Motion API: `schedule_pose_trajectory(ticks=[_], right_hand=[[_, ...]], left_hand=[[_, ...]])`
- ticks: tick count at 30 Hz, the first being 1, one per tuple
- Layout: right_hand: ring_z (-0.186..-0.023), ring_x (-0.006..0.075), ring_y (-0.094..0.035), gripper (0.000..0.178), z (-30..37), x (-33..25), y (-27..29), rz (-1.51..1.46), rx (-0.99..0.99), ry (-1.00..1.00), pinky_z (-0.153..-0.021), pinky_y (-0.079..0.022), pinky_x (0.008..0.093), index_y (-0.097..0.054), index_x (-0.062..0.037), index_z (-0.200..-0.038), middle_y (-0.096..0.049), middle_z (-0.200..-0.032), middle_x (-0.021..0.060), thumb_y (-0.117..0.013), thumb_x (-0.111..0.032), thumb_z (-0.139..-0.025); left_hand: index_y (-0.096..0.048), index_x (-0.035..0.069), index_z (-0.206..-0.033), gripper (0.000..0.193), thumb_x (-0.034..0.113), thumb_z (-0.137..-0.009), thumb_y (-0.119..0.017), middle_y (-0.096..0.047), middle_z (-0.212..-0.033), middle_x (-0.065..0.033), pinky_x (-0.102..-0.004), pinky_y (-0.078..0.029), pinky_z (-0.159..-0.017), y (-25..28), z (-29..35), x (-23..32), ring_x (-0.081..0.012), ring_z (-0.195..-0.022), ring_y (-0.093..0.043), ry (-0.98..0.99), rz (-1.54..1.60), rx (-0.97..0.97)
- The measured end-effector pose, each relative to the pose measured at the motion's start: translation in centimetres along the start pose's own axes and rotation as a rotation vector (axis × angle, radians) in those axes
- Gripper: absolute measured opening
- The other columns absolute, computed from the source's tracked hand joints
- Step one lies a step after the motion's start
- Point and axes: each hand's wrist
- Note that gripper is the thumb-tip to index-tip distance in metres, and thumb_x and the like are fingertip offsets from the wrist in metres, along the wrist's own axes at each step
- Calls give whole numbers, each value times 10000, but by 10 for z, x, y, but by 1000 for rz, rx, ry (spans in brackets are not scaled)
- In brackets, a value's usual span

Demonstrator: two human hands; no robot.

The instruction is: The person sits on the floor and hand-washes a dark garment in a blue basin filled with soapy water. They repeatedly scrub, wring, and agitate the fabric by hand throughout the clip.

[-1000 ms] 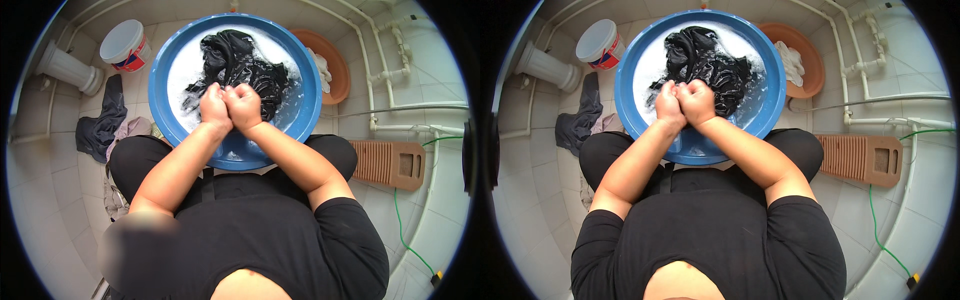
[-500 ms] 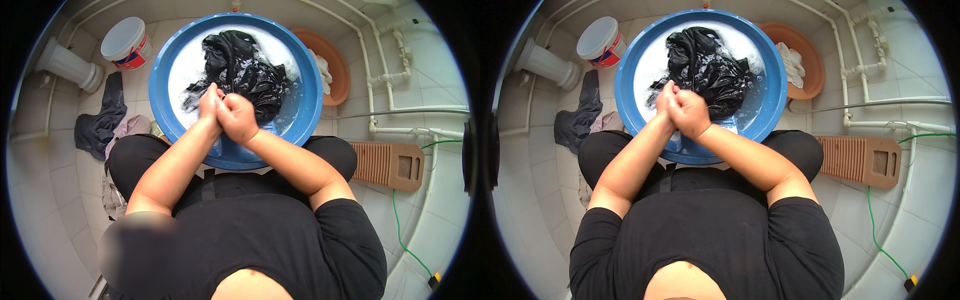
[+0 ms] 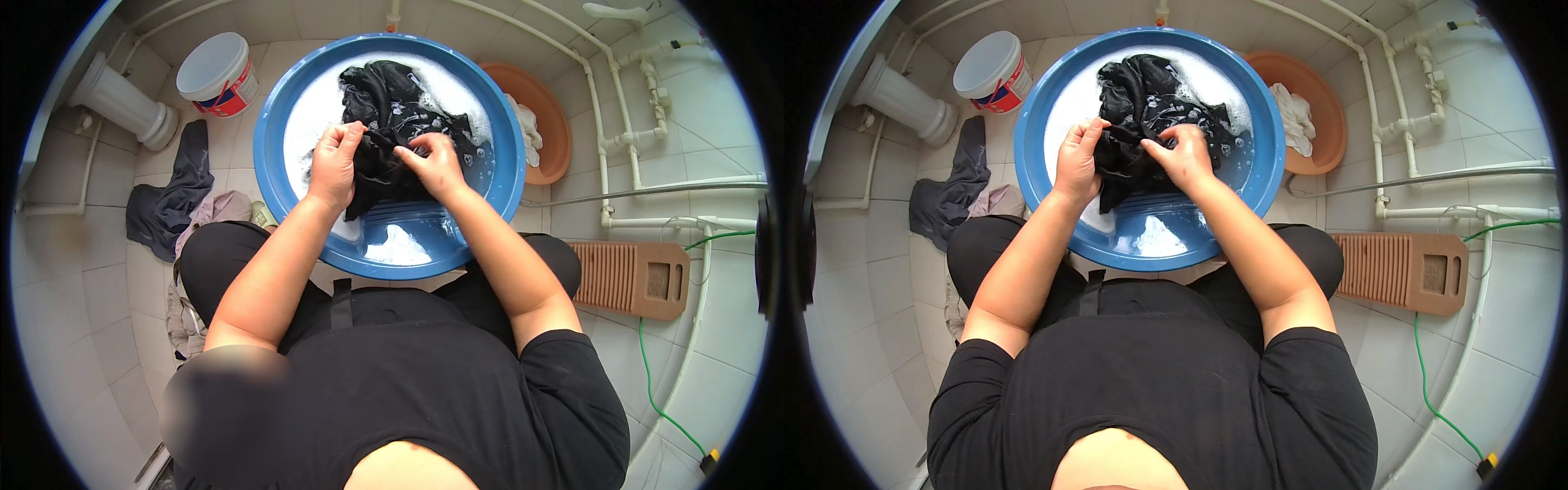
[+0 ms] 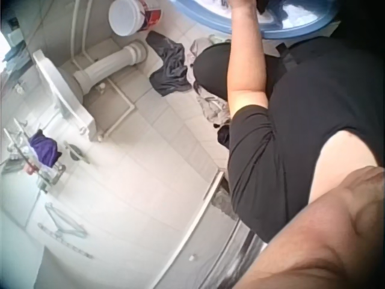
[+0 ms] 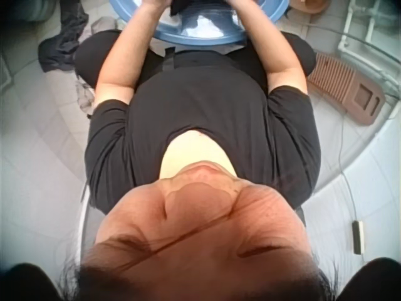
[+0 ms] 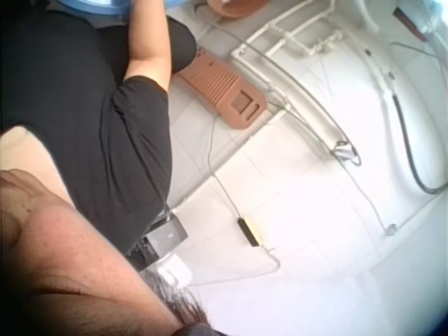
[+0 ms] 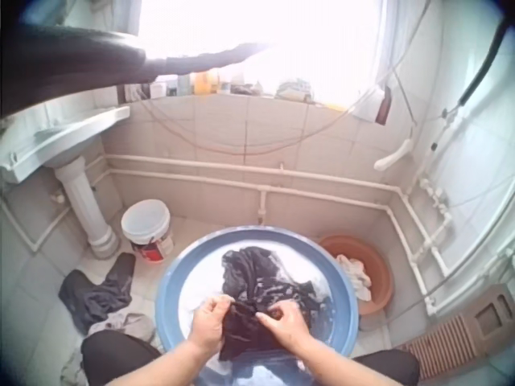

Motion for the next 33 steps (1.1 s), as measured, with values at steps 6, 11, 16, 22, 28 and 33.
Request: schedule_pose_trajectory(ticks=[6,11,16,22,28,33], right_hand=[[-514,128,-540,437,23,-50,8,-525,-426,-523,-410,-422,261,-534,-30,-796,-550,-715,48,-645,-452,-775],[-663,159,-550,122,11,-45,35,-987,130,-436,-621,-500,300,-519,-58,-835,-557,-745,45,-545,-176,-851],[-709,87,-523,111,3,-51,79,-1184,226,-167,-656,-446,245,-499,-59,-901,-557,-812,21,-480,-166,-918],[-678,28,-388,130,0,-33,97,-896,232,-30,-621,-352,180,-485,-62,-849,-458,-745,-46,-493,-170,-921],[-673,60,-425,165,-20,-24,120,-422,118,196,-616,-381,215,-499,-57,-827,-476,-725,-26,-600,-185,-855],[-812,237,-569,570,-7,-23,123,251,-378,516,-752,-452,311,-550,-48,-996,-584,-873,93,-823,-247,-537]], left_hand=[[-487,82,-799,197,178,-827,-657,-562,-823,-27,-254,-474,-698,2,5,-4,-101,-726,-541,138,248,35],[-492,56,-856,233,89,-710,-671,-555,-829,-69,-288,-456,-709,5,7,8,-170,-776,-555,-14,-529,22],[-549,101,-976,306,196,-688,-592,-606,-923,-156,-370,-450,-777,15,4,22,-299,-897,-581,182,-1437,-233],[-580,90,-1100,405,14,-711,-497,-609,-949,-145,-374,-428,-896,13,0,43,-332,-921,-567,-526,-1134,-344],[-561,15,-1067,460,270,-699,-668,-594,-951,-167,-348,-456,-814,-1,28,61,-315,-918,-573,-274,-1305,-747],[-616,21,-792,207,159,-669,-711,-575,-746,-103,-316,-453,-666,0,22,71,-234,-708,-565,-141,-1279,-699]])
Point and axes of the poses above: each hand's wrist, its own z-axis away from the middle knuckle, its own y-axis out of the back of the hand, x = y × z
